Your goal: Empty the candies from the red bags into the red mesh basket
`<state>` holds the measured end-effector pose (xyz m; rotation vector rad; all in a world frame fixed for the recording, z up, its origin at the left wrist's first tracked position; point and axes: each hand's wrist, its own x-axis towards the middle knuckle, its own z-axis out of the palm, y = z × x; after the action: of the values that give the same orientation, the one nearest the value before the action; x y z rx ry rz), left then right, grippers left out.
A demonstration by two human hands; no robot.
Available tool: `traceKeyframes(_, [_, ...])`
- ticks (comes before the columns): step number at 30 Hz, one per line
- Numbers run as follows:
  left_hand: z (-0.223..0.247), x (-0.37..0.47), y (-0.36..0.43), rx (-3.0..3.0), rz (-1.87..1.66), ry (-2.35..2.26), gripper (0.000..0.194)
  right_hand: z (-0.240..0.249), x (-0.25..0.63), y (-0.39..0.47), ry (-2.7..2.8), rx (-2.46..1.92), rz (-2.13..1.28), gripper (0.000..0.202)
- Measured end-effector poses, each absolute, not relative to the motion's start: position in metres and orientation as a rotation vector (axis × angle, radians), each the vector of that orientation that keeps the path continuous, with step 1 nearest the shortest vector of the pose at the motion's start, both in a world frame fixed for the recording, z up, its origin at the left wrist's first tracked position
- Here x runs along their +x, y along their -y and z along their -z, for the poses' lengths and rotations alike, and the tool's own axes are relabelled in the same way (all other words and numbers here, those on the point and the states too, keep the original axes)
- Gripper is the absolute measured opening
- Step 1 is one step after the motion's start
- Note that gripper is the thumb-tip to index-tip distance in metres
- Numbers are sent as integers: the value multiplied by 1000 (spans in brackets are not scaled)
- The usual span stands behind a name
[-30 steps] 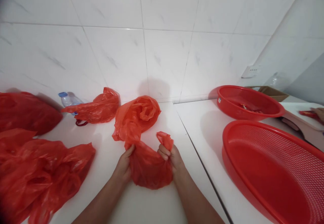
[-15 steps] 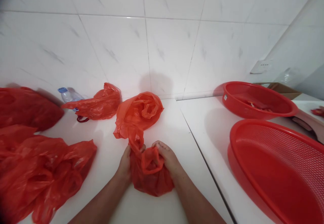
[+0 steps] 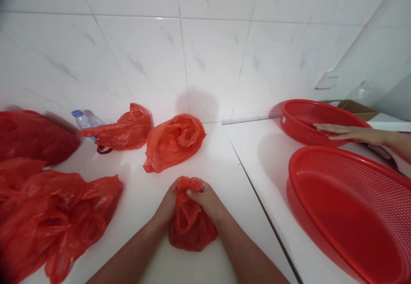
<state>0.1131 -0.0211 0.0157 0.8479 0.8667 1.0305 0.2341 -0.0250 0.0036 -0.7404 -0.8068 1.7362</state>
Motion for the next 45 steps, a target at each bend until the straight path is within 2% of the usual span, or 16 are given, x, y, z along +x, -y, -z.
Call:
traceKeyframes(2, [-11,113,22,851,-1053,-899,34,2,238,20,730,-843,-1707,32])
traceKeyframes(5, [-2,108,25,1061,-1220,-992,39,7,245,12,629,-931,-1665,34])
traceKeyframes(7, [2,103,28,1421,-1374,-1008,51,6,247,10,592,-924,-1649,36])
traceKeyframes(10, [5,97,30,2009,-1443,-922,80,0,247,11,592,-919,-1668,37])
traceKeyframes(11, [5,97,30,2137,-1430,-902,80,-1,246,12,598,-928,-1675,37])
traceKeyframes(12, [4,96,30,2218,-1405,-898,72,-2,246,12,605,-942,-1677,36])
traceKeyframes(15, [0,97,32,2160,-1315,-949,22,0,246,11,668,-962,-1682,34])
traceKeyframes(16, [-1,98,32,2014,-1293,-996,15,1,247,10,690,-959,-1688,33])
traceKeyframes(19, [0,97,29,1477,-1247,-1121,31,4,249,10,738,-909,-1748,26])
traceKeyframes(22, [3,96,23,1197,-1258,-1123,34,2,251,15,773,-787,-1828,30])
traceKeyframes(28, [-2,94,16,1098,-1229,-1094,29,-1,258,22,774,-621,-1891,47])
traceKeyframes(32, [-2,93,17,1124,-1124,-965,26,-5,266,22,950,-729,-1791,24])
traceKeyframes(35, [2,92,16,1123,-1133,-956,29,-11,270,22,1081,-817,-1754,39])
traceKeyframes(37, [3,92,16,1133,-1156,-964,28,-13,271,21,1205,-947,-1635,52])
traceKeyframes(39, [3,92,17,1156,-1172,-978,25,-12,269,20,1325,-1096,-1447,55])
traceKeyframes(45, [-4,94,26,1403,-1186,-991,15,1,259,15,1373,-1388,-937,33])
